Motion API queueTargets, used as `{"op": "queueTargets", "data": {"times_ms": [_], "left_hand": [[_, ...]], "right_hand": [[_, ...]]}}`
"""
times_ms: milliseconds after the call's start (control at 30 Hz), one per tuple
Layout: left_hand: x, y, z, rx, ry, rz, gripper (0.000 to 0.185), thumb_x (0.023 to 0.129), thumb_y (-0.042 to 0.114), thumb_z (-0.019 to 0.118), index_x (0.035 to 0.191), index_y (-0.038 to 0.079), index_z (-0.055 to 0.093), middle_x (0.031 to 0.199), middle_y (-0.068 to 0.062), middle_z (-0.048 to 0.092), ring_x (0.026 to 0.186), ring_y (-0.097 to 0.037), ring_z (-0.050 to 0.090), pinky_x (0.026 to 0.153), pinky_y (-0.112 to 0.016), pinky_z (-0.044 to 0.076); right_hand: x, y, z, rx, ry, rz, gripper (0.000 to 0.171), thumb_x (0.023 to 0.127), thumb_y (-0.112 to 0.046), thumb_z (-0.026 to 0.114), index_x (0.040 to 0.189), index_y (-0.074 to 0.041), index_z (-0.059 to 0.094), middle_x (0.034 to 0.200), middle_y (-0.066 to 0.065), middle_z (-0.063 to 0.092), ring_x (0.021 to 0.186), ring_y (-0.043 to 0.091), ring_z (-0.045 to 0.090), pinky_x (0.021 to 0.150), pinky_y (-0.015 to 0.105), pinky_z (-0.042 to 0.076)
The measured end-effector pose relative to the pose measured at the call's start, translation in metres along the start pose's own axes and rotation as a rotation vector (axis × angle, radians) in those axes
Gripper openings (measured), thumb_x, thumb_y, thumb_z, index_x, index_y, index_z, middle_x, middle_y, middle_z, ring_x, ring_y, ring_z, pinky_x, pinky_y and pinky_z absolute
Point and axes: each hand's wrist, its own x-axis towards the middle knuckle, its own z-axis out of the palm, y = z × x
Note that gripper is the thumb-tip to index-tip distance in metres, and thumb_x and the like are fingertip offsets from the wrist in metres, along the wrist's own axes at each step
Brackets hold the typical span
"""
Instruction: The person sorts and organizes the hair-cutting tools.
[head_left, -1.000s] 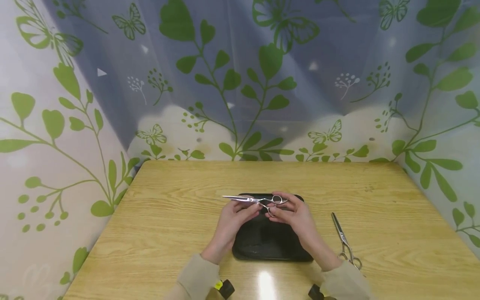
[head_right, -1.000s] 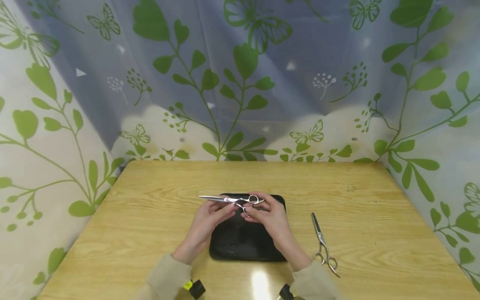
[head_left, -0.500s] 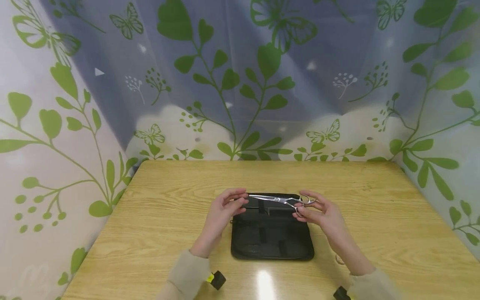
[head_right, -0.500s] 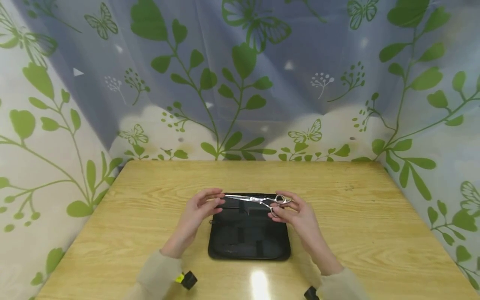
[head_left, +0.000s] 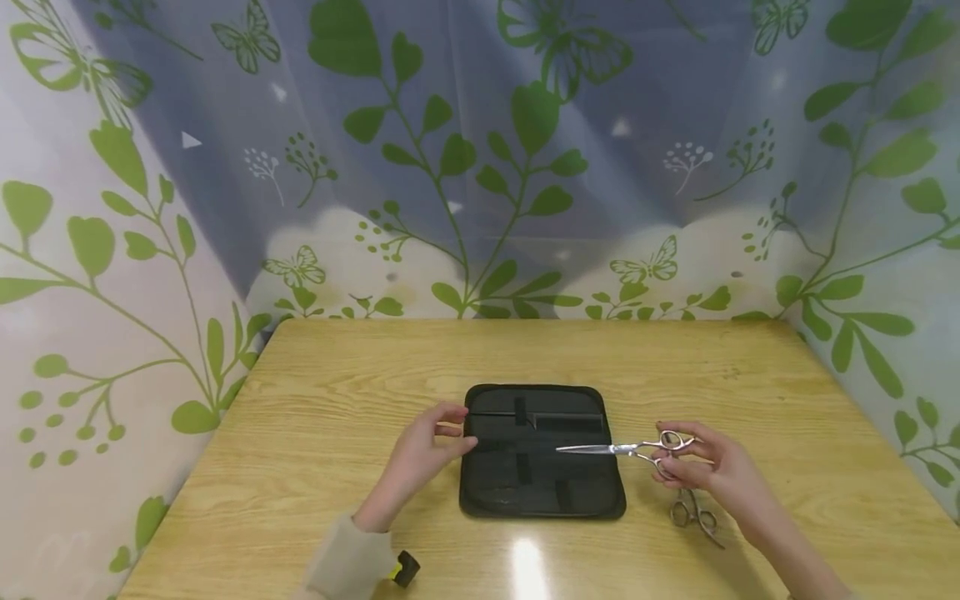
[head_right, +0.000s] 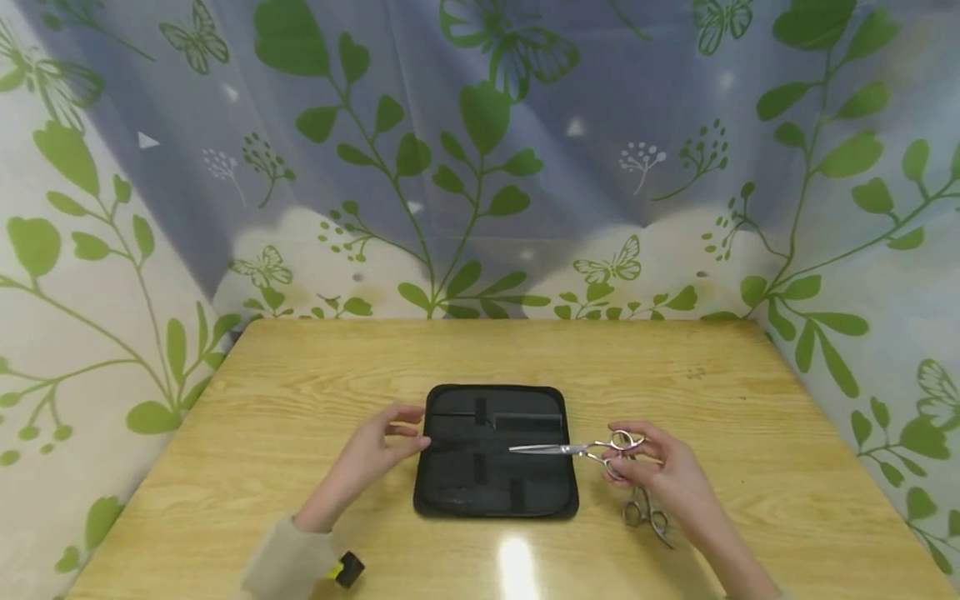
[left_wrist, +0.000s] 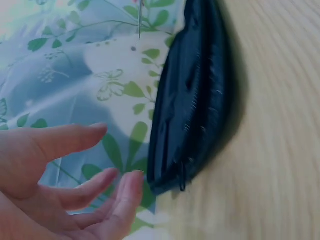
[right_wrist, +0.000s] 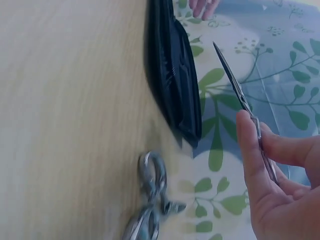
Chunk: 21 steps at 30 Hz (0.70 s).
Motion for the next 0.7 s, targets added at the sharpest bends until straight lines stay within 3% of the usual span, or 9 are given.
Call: {"op": "queueTargets", "data": {"times_ms": [67, 133, 333, 467, 600, 700], "left_hand": [[-0.002, -0.003, 0.0, 0.074, -0.027, -0.011, 0.048, 0.088, 0.016, 0.08, 0.131, 0.001, 0.063, 0.127, -0.016, 0.065, 0.11, -0.031, 0.066, 0.083, -0.044, 0.057], [-0.004, -0.005, 0.001, 0.157, -0.062, -0.003, 0.057, 0.086, 0.02, 0.083, 0.133, -0.002, 0.061, 0.124, -0.017, 0.064, 0.107, -0.031, 0.065, 0.083, -0.046, 0.056], [-0.009, -0.006, 0.005, 0.309, -0.207, 0.007, 0.085, 0.079, 0.029, 0.089, 0.142, -0.011, 0.049, 0.111, -0.016, 0.056, 0.088, -0.022, 0.058, 0.072, -0.038, 0.051], [-0.012, -0.008, 0.01, 0.346, -0.235, 0.01, 0.097, 0.073, 0.031, 0.092, 0.145, -0.013, 0.044, 0.124, -0.022, 0.051, 0.091, -0.024, 0.061, 0.069, -0.034, 0.051], [-0.014, -0.007, 0.012, 0.38, -0.232, 0.015, 0.107, 0.067, 0.032, 0.096, 0.145, -0.016, 0.041, 0.136, -0.028, 0.044, 0.1, -0.032, 0.063, 0.083, -0.045, 0.055], [-0.015, -0.005, 0.013, 0.402, -0.239, 0.014, 0.113, 0.064, 0.033, 0.098, 0.146, -0.016, 0.039, 0.14, -0.031, 0.04, 0.11, -0.041, 0.06, 0.094, -0.053, 0.052]], "right_hand": [[-0.004, 0.002, -0.004, -0.032, -0.009, 0.007, 0.041, 0.095, 0.0, 0.068, 0.134, 0.001, 0.056, 0.098, 0.008, 0.075, 0.082, 0.019, 0.075, 0.072, 0.037, 0.061], [-0.008, 0.006, -0.007, -0.045, -0.019, 0.002, 0.041, 0.095, 0.0, 0.067, 0.134, 0.002, 0.056, 0.099, 0.009, 0.075, 0.082, 0.02, 0.075, 0.071, 0.038, 0.061], [-0.015, 0.016, -0.016, -0.024, -0.083, -0.016, 0.038, 0.096, 0.002, 0.065, 0.129, -0.016, 0.063, 0.1, 0.012, 0.075, 0.083, 0.02, 0.075, 0.071, 0.038, 0.061], [-0.016, 0.019, -0.016, -0.025, -0.119, 0.015, 0.037, 0.096, 0.002, 0.065, 0.132, -0.001, 0.058, 0.101, 0.018, 0.073, 0.083, 0.022, 0.075, 0.072, 0.04, 0.061], [-0.015, 0.019, -0.012, -0.029, -0.135, 0.084, 0.041, 0.096, -0.004, 0.068, 0.134, 0.005, 0.054, 0.101, 0.016, 0.07, 0.085, 0.02, 0.074, 0.074, 0.038, 0.061], [-0.015, 0.019, -0.007, -0.04, -0.128, 0.114, 0.049, 0.095, -0.006, 0.07, 0.137, 0.009, 0.051, 0.111, 0.019, 0.065, 0.086, 0.02, 0.074, 0.075, 0.037, 0.061]]}}
